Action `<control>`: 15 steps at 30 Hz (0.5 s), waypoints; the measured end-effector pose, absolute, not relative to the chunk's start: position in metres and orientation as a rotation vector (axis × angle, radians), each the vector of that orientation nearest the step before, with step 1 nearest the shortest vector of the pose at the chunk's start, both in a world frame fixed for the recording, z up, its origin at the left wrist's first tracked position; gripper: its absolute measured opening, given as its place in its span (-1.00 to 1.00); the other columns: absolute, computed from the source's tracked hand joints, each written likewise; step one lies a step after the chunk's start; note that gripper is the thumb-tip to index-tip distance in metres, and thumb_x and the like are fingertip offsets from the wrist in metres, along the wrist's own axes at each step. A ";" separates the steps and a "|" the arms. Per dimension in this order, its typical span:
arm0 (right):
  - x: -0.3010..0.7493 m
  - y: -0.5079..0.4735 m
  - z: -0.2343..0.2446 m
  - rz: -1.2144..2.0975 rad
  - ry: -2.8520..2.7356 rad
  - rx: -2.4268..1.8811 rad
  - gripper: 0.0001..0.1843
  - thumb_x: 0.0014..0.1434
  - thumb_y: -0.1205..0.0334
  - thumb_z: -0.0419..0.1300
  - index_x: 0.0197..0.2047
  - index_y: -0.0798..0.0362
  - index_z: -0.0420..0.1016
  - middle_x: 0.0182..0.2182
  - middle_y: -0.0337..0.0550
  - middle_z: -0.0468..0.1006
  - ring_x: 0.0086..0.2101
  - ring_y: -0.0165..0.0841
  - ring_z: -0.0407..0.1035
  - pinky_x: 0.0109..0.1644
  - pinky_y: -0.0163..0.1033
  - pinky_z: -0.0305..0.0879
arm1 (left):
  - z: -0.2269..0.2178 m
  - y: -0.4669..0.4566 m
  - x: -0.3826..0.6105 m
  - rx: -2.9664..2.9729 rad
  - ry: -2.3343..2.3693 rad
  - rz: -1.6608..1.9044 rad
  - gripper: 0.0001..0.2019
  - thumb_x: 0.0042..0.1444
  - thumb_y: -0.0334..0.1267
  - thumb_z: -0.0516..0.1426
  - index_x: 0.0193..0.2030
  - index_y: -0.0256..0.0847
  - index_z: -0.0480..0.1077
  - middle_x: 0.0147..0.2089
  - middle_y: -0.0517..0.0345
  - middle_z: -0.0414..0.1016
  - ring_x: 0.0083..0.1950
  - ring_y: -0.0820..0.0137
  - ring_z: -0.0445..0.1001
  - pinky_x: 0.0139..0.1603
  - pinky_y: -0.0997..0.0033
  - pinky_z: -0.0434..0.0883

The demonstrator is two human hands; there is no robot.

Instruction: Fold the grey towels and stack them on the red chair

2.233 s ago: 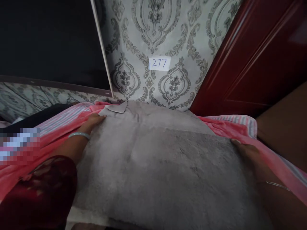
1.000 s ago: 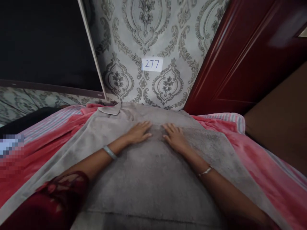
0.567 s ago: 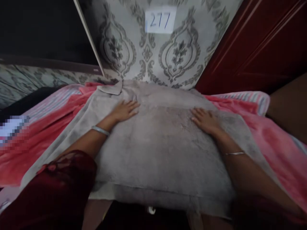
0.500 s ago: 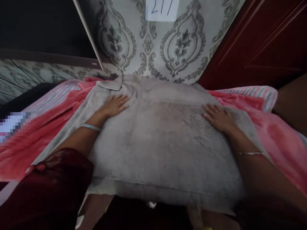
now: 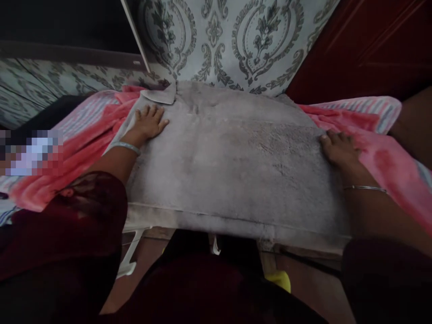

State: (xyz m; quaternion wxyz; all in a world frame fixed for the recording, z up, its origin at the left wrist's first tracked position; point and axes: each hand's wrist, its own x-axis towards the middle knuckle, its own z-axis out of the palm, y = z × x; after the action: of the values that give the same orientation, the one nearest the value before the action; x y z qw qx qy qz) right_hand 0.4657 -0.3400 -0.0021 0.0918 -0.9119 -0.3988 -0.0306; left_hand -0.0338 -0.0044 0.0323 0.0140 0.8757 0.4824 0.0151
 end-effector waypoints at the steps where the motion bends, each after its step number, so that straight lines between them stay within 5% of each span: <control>1: 0.446 -0.345 0.000 -0.120 -1.213 -2.691 -0.20 0.46 -0.20 -0.33 0.48 0.18 0.14 0.42 0.41 0.08 0.38 0.35 -0.09 0.20 0.58 -0.03 | 0.032 -0.019 -0.033 2.751 1.458 0.059 -0.31 0.46 0.08 -0.19 0.55 -0.33 -0.08 0.60 -0.26 -0.23 0.58 -0.13 -0.28 0.45 -0.32 -0.23; 7: 0.335 -0.391 -0.023 -0.049 -1.842 -2.433 -0.31 0.44 -0.13 -0.16 0.54 -0.14 -0.02 0.51 -0.07 -0.02 0.44 0.07 -0.16 0.38 0.36 -0.06 | 0.001 -0.137 -0.045 2.945 0.777 -0.011 -0.34 0.39 0.19 -0.12 0.56 0.12 -0.09 0.62 0.18 -0.20 0.60 0.00 -0.27 0.50 -0.15 -0.20; 15: 0.338 -0.417 -0.037 -0.006 -1.726 -2.477 -0.28 0.38 -0.14 -0.18 0.51 -0.06 0.08 0.48 -0.06 0.07 0.42 0.03 -0.06 0.40 0.30 -0.03 | -0.006 -0.167 -0.080 2.890 1.135 0.017 -0.34 0.41 0.10 -0.16 0.57 -0.02 -0.11 0.62 0.10 -0.20 0.61 0.04 -0.25 0.52 -0.15 -0.20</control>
State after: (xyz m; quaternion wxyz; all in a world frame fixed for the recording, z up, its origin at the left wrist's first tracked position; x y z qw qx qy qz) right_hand 0.3379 -0.4168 -0.0372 0.0613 -0.8189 -0.5707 -0.0020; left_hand -0.0805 -0.1670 -0.0064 0.0185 0.9306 0.3654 0.0056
